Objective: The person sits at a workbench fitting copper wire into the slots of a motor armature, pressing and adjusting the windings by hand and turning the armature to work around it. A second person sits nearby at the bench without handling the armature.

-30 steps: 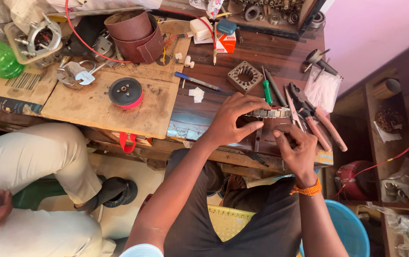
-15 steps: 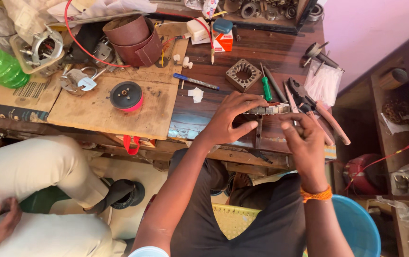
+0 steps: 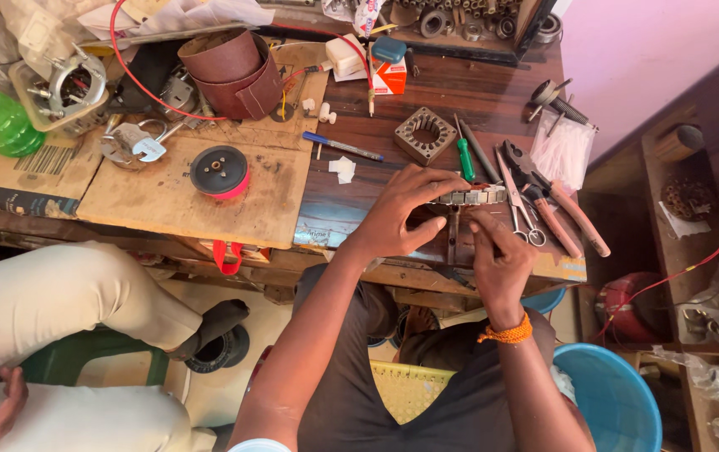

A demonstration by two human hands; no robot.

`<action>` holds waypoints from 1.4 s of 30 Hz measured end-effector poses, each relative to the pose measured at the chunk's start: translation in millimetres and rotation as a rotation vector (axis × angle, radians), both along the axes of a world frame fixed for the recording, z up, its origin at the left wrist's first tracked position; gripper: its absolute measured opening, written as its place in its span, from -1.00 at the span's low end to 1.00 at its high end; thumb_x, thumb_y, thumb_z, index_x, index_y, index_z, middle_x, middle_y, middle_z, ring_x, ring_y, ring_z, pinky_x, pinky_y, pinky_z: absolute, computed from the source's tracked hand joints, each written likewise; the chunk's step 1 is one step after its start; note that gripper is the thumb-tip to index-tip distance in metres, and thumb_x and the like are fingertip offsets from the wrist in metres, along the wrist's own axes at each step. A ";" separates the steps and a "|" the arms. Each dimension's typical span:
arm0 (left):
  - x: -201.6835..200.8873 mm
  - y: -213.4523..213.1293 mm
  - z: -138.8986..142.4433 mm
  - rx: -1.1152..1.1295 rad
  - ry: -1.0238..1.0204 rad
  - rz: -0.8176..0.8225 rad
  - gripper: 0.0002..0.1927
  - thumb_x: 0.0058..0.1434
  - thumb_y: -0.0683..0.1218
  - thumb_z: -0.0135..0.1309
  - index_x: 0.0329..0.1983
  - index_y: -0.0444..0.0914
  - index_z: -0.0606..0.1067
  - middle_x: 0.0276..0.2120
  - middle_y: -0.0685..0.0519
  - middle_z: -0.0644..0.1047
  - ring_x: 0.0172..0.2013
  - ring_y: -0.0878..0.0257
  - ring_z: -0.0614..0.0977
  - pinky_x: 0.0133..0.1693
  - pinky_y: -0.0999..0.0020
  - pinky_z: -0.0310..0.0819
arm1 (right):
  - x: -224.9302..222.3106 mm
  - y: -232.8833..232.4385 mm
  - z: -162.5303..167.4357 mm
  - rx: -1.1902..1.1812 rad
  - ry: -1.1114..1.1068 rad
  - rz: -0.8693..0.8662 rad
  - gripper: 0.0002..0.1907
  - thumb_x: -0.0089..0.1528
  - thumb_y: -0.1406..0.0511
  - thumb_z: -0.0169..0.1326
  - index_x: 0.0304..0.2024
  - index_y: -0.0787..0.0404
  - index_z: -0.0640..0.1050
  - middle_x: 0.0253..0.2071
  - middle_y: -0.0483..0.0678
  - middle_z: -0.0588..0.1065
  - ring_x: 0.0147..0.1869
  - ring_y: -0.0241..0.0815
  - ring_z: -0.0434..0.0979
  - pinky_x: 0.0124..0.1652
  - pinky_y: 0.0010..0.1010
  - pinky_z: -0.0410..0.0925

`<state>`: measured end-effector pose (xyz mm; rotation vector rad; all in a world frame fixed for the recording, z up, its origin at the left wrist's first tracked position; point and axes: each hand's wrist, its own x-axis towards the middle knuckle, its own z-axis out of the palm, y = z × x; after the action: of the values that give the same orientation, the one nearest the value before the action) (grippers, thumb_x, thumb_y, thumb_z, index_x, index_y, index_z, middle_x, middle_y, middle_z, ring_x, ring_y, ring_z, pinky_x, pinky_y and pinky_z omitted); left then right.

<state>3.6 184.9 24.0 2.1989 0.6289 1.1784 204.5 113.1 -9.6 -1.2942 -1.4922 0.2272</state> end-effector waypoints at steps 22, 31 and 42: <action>-16.9 -13.7 -5.2 0.003 -0.214 0.143 -0.82 0.34 -0.13 0.16 -0.01 -0.13 0.61 -0.26 0.12 0.64 -0.29 0.32 0.62 -0.24 0.41 0.50 | 18.4 5.9 -16.8 0.001 0.024 0.036 -0.80 0.35 0.40 0.19 0.00 0.37 0.63 -0.16 0.12 0.65 -0.17 -0.23 0.63 -0.12 -0.43 0.43; 29.4 -33.9 -1.6 0.566 0.180 0.436 -0.52 0.17 -0.18 0.20 0.20 -0.13 0.59 -0.13 0.18 0.52 -0.24 0.21 0.54 -0.20 0.29 0.53 | 18.1 -3.5 0.2 0.004 -0.077 0.071 -0.79 0.29 0.43 0.20 -0.02 0.33 0.64 -0.28 0.12 0.62 -0.32 -0.21 0.62 -0.25 -0.44 0.41; 36.3 -35.6 -4.0 0.653 0.092 0.475 -0.78 0.17 -0.21 0.22 -0.09 -0.21 0.62 0.03 0.24 0.59 -0.36 0.29 0.51 -0.30 0.36 0.44 | 40.7 -32.1 68.9 -0.043 -0.339 0.239 -0.78 0.23 0.42 0.20 -0.06 0.22 0.67 -0.32 0.01 0.58 -0.35 -0.16 0.58 -0.29 -0.39 0.40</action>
<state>39.9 149.3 20.0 2.7435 0.9441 1.7189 245.2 81.1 59.3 -1.2292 -1.9438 0.2022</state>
